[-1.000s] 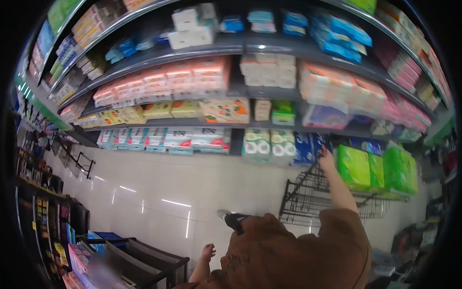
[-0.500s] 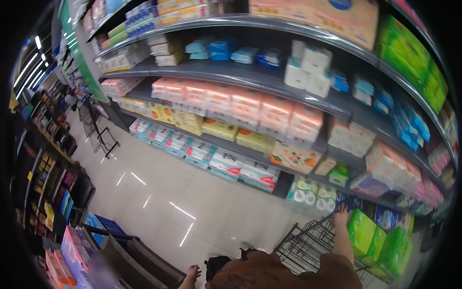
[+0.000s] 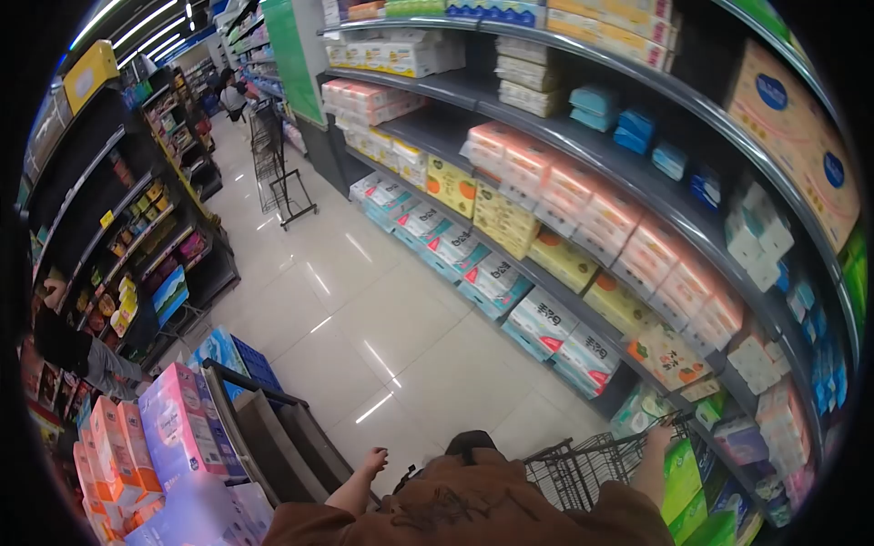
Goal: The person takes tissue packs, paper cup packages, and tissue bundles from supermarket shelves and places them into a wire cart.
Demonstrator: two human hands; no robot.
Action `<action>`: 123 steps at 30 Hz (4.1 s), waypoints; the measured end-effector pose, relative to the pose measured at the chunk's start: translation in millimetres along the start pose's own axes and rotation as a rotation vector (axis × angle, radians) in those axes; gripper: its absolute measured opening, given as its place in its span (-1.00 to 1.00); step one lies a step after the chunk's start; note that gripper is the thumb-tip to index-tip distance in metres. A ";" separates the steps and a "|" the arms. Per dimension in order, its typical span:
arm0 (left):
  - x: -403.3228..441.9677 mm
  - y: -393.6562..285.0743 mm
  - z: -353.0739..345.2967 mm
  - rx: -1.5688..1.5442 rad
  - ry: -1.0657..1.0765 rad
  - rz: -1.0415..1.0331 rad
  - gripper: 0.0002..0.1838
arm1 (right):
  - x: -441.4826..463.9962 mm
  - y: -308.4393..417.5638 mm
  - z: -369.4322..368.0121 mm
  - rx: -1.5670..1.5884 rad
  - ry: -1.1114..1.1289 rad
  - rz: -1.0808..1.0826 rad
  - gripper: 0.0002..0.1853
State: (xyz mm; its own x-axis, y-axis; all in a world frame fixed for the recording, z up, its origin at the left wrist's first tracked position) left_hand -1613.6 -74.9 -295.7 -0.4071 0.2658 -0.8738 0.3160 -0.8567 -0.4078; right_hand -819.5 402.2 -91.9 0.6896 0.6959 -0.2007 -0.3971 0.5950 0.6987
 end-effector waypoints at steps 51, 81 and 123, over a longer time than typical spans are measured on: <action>437.0 -802.9 363.1 0.726 0.383 -0.733 -0.61 | -682.9 624.9 -596.8 0.458 0.376 0.529 -0.38; 148.2 -964.9 112.7 0.584 -0.157 -1.508 -0.76 | -644.4 275.2 -367.2 1.604 -0.297 0.033 -0.36; 138.4 -939.9 144.2 0.526 -0.209 -1.488 -0.82 | -628.4 428.9 -431.4 1.171 -0.099 -0.088 -0.54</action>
State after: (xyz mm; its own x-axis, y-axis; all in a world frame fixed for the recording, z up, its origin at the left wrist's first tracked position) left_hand -2090.5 703.3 4.9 -0.1884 0.9438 0.2715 -0.7540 0.0382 -0.6558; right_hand -1684.5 393.6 37.6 0.7515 0.6055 -0.2619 0.4168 -0.1281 0.8999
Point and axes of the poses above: each hand's wrist, its own x-axis towards the middle knuckle, its own z-axis out of the back of the hand, y = z × x, the point moved 10 cm from there along x, towards the middle knuckle, and after that the axes turned 6 degrees about z, right-handed, at the moved point
